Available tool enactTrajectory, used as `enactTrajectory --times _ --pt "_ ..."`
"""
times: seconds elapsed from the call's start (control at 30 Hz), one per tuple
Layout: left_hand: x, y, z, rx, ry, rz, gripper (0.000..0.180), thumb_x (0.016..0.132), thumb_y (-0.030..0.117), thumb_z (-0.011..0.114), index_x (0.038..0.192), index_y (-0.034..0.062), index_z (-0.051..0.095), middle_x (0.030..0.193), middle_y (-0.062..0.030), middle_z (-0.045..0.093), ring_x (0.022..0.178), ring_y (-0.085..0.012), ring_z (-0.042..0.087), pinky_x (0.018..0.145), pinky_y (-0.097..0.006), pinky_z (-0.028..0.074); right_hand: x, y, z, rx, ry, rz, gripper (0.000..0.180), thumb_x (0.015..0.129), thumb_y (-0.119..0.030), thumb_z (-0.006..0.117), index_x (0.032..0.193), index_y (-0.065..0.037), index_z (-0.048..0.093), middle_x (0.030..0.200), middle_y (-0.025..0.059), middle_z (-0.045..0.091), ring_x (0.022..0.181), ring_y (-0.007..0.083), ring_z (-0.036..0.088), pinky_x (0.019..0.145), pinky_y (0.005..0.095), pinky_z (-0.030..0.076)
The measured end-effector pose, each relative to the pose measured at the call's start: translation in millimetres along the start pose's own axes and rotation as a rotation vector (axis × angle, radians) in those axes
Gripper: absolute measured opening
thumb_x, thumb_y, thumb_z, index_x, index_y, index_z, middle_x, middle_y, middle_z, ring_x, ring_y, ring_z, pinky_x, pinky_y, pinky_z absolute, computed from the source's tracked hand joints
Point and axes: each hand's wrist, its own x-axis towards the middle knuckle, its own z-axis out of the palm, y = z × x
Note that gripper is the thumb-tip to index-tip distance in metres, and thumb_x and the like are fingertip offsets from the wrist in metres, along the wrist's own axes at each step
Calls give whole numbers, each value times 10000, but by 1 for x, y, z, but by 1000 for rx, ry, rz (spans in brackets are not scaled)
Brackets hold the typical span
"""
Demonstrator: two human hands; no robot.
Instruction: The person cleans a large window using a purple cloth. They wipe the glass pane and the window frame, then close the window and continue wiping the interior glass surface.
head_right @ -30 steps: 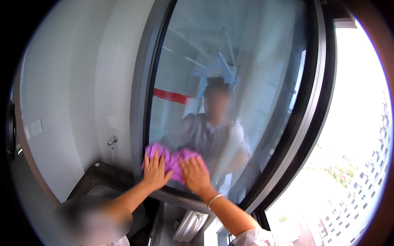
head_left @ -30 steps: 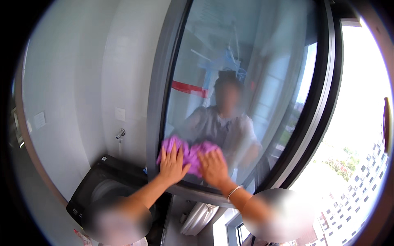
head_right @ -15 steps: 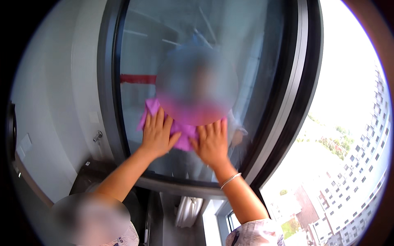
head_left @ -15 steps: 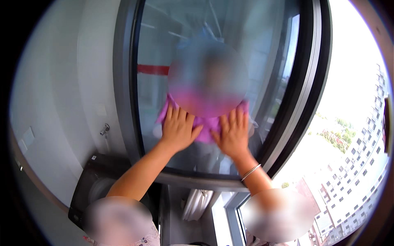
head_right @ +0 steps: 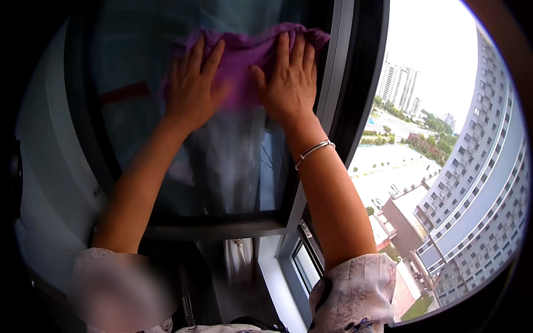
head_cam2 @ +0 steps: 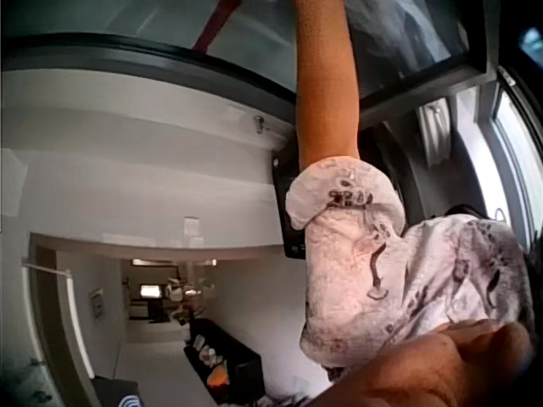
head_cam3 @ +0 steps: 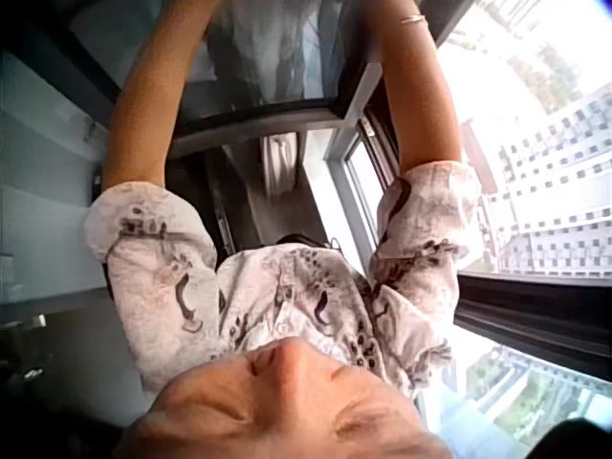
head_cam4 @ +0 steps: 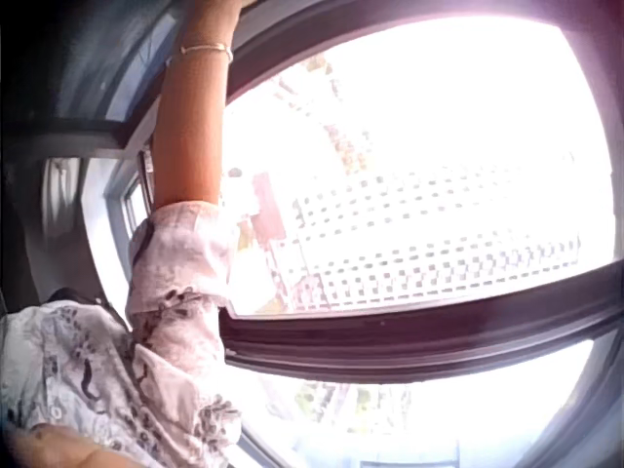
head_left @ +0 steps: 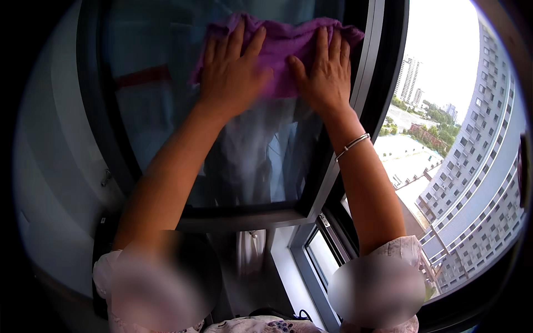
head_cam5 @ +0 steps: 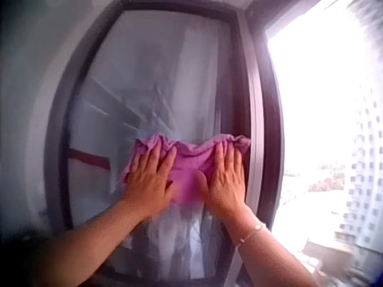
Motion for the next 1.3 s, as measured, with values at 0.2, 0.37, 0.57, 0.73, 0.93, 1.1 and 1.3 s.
enactTrajectory --times 0.2,0.37,0.57,0.73,0.93,1.1,1.3 --pt "-75 33 15 -58 -158 6 719 791 398 683 1417 135 446 1426 -154 434 1308 -337 402 1146 -526 216 -119 -4 6 -7 -219 50 796 845 -362 640 1443 37 299 1502 307 234 1366 512 245 1138 523 230" --pt "-208 90 32 -137 -389 54 693 786 352 700 1396 112 476 1429 -157 426 1279 -336 428 1119 -556 250 -284 -30 0 -9 -473 261 744 841 -342 649 1398 52 353 1433 325 336 1313 510 325 1098 529 286" --pt "-303 118 13 -222 -604 -56 734 810 374 683 1433 91 419 1483 -184 364 1341 -363 364 1136 -565 195 -365 -48 -17 173 -611 334 715 838 -274 659 1379 78 351 1423 351 328 1295 551 326 1100 541 285" --pt "-204 96 17 -216 -396 -107 790 792 378 704 1453 81 389 1515 -216 305 1375 -372 320 1131 -565 193 -247 -24 -1 181 -309 200 698 840 -234 636 1397 68 345 1456 345 293 1305 565 297 1107 568 254" --pt "-130 41 -8 -126 -283 -55 722 803 326 698 1445 155 417 1504 -197 328 1284 -364 419 1117 -525 248 -175 -38 15 36 -157 180 699 887 -362 592 1422 15 350 1482 291 286 1335 519 265 1114 582 200" --pt "-280 57 -9 -81 -553 -67 736 768 306 723 1430 147 443 1492 -187 342 1294 -363 412 1134 -575 216 -346 -104 25 121 -415 392 776 863 -394 611 1412 70 320 1448 370 272 1342 572 215 1122 624 139" --pt "-265 48 -14 -237 -553 -98 740 797 305 702 1449 123 402 1504 -194 318 1315 -376 394 1142 -578 195 -302 -101 38 149 -306 413 806 853 -388 617 1426 79 296 1471 380 229 1356 582 182 1121 637 116"
